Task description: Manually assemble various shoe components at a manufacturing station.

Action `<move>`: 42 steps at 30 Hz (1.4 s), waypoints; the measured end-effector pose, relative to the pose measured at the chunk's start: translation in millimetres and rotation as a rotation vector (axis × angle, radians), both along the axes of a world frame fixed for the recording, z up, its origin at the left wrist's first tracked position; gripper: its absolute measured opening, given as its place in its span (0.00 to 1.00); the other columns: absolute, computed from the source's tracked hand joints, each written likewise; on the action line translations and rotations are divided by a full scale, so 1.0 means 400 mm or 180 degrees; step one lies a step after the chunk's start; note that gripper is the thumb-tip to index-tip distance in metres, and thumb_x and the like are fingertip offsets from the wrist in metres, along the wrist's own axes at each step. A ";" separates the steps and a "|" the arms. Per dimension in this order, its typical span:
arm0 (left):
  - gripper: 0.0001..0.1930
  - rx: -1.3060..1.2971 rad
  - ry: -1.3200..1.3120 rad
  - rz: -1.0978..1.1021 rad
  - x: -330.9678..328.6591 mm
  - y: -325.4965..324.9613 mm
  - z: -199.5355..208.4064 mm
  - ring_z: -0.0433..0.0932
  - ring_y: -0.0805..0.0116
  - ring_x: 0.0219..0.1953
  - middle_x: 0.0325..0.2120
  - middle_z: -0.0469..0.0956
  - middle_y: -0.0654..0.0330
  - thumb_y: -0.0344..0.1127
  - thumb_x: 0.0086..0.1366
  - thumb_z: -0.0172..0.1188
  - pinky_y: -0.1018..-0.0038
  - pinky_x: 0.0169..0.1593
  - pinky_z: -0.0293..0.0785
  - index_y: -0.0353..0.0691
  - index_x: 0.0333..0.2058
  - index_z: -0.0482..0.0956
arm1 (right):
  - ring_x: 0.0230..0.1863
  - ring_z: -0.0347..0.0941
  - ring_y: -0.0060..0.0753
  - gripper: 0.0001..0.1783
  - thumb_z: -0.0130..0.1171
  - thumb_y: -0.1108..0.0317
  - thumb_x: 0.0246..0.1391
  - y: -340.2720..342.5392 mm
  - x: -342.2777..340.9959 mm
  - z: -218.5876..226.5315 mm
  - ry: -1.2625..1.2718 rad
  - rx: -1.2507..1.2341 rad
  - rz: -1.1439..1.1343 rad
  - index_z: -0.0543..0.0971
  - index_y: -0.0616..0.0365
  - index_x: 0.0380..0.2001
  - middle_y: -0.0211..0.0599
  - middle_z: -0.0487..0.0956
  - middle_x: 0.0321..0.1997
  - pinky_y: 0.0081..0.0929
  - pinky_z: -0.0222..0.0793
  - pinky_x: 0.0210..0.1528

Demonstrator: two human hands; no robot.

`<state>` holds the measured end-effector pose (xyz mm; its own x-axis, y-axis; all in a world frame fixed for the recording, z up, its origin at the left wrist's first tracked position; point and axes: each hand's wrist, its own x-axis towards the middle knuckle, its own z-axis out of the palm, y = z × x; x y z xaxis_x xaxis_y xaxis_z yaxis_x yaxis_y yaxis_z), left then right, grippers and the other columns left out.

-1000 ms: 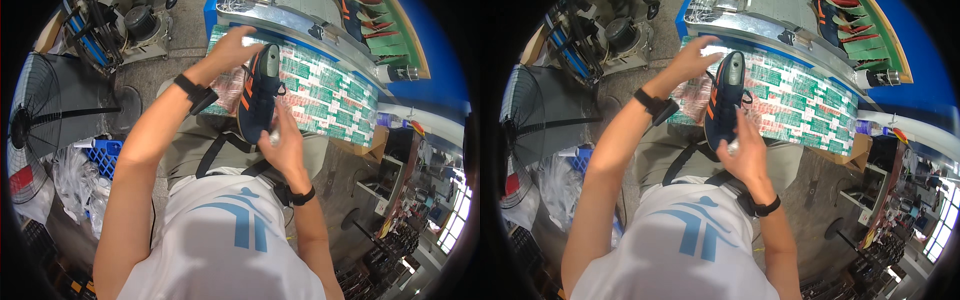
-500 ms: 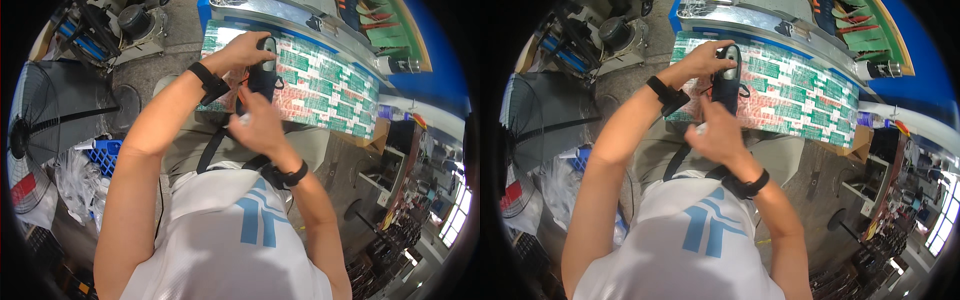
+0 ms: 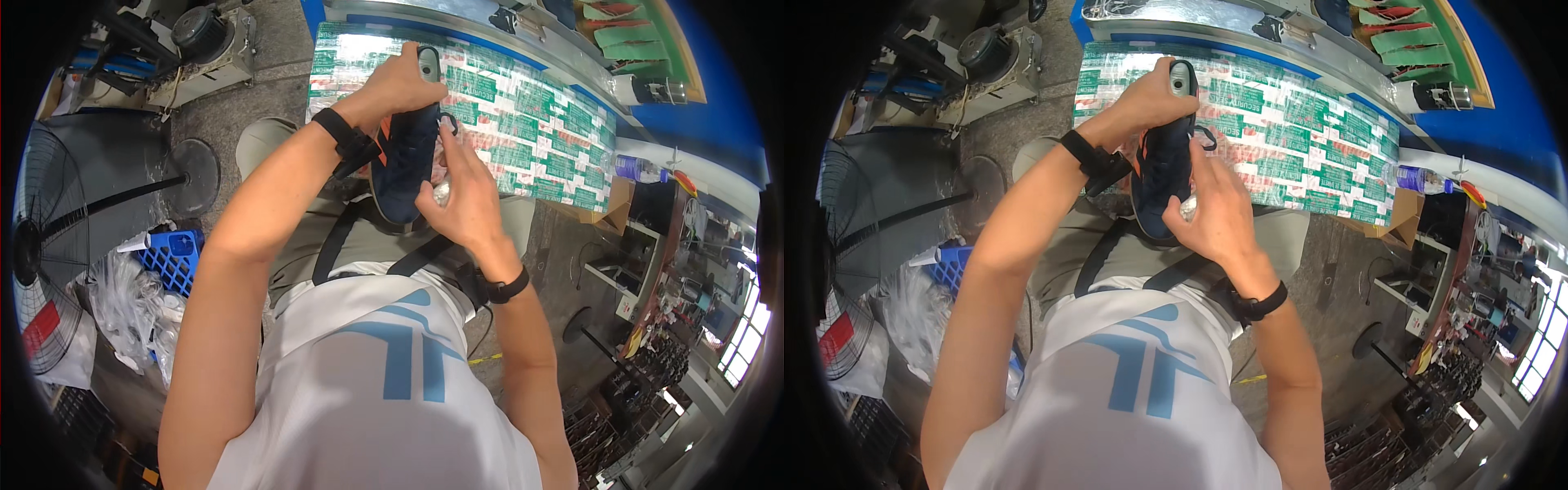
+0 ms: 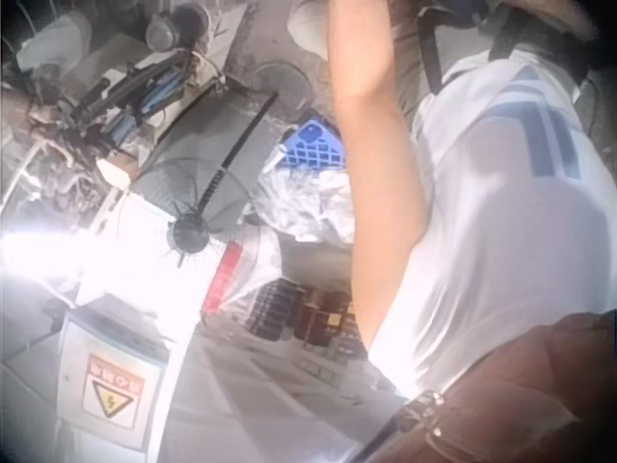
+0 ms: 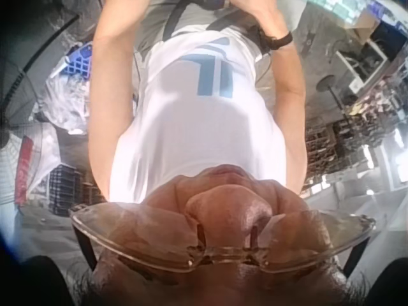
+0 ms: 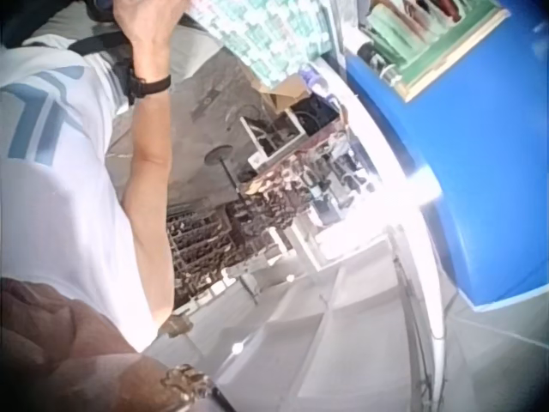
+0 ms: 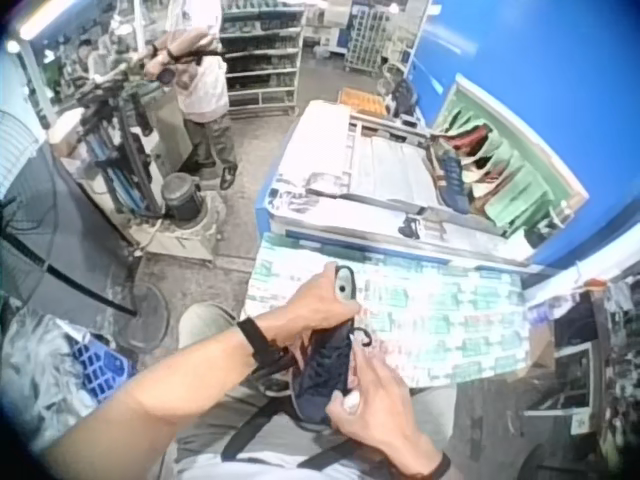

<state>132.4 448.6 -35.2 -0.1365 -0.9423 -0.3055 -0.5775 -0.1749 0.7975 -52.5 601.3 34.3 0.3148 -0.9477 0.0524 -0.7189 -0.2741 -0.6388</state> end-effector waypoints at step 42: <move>0.46 -0.0634 -0.0065 -0.0010 -0.047 0.028 -0.021 0.83 0.40 0.60 0.59 0.79 0.33 0.50 0.60 0.72 0.55 0.65 0.80 0.28 0.72 0.69 | 0.53 0.82 0.54 0.46 0.70 0.69 0.54 0.069 -0.074 -0.010 -0.0742 0.0784 -0.0067 0.71 0.66 0.77 0.51 0.83 0.52 0.45 0.78 0.61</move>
<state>113.6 459.8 -43.6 -0.1352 -0.9840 -0.1160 -0.5941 -0.0131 0.8042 -82.1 628.7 30.5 0.3016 -0.9470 -0.1106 -0.5496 -0.0779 -0.8318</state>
